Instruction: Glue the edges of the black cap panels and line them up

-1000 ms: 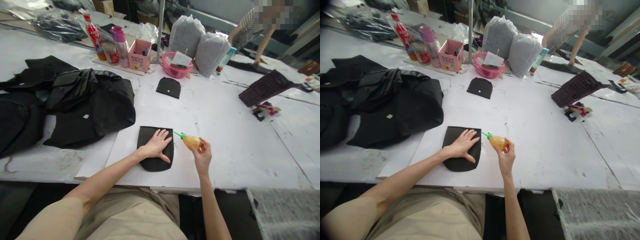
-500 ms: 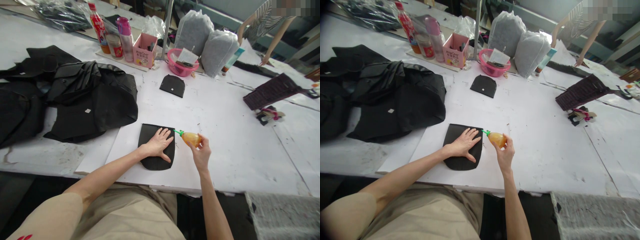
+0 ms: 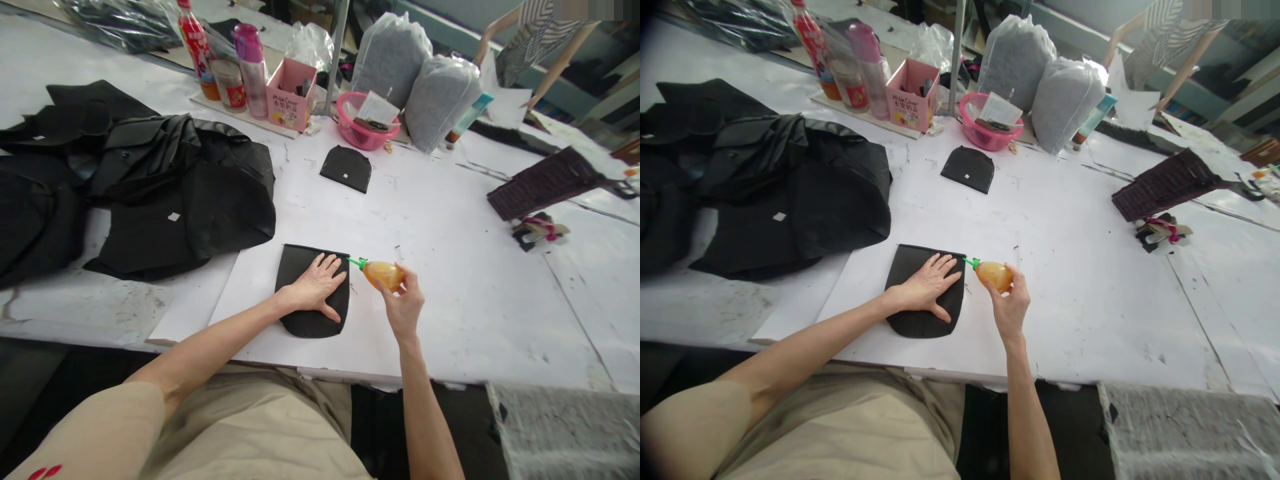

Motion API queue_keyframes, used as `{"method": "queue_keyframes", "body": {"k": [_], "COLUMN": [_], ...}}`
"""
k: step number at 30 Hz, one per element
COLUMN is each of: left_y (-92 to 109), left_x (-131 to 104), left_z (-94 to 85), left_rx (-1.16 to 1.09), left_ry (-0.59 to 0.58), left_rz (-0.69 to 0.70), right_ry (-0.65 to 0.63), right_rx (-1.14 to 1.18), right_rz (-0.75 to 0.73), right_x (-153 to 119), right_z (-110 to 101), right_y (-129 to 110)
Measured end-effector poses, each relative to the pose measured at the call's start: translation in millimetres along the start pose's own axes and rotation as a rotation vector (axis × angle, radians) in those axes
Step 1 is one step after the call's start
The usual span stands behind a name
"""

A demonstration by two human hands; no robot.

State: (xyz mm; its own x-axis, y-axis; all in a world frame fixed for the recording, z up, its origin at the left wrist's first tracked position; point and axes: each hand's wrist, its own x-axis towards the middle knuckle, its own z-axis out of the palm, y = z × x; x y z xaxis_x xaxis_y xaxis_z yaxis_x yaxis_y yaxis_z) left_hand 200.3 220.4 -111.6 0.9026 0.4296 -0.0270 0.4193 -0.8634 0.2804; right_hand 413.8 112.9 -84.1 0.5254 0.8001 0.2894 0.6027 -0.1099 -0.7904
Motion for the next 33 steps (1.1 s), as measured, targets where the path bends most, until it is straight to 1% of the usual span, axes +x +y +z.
{"method": "queue_keyframes", "body": {"k": [3, 9, 18, 29, 33], "left_y": [0, 0, 0, -2, -1], "left_x": [0, 0, -1, -1, 0], "left_z": [0.3, -1.2, -0.3, 2.8, 1.3], "left_rx": [-0.003, -0.003, 0.005, -0.034, -0.014], "left_ry": [0.007, -0.009, -0.002, 0.014, -0.009], "left_rz": [-0.006, -0.002, 0.006, 0.005, -0.005], "right_ry": [0.008, 0.006, 0.031, 0.008, 0.014], "right_rx": [-0.013, -0.047, -0.026, -0.022, -0.023], "right_rz": [-0.007, -0.03, -0.005, 0.023, 0.041], "right_x": [0, -4, 3, -11, -14], "right_z": [0, -7, 2, -11, -14], "right_y": [-3, -9, -4, -9, -12]}}
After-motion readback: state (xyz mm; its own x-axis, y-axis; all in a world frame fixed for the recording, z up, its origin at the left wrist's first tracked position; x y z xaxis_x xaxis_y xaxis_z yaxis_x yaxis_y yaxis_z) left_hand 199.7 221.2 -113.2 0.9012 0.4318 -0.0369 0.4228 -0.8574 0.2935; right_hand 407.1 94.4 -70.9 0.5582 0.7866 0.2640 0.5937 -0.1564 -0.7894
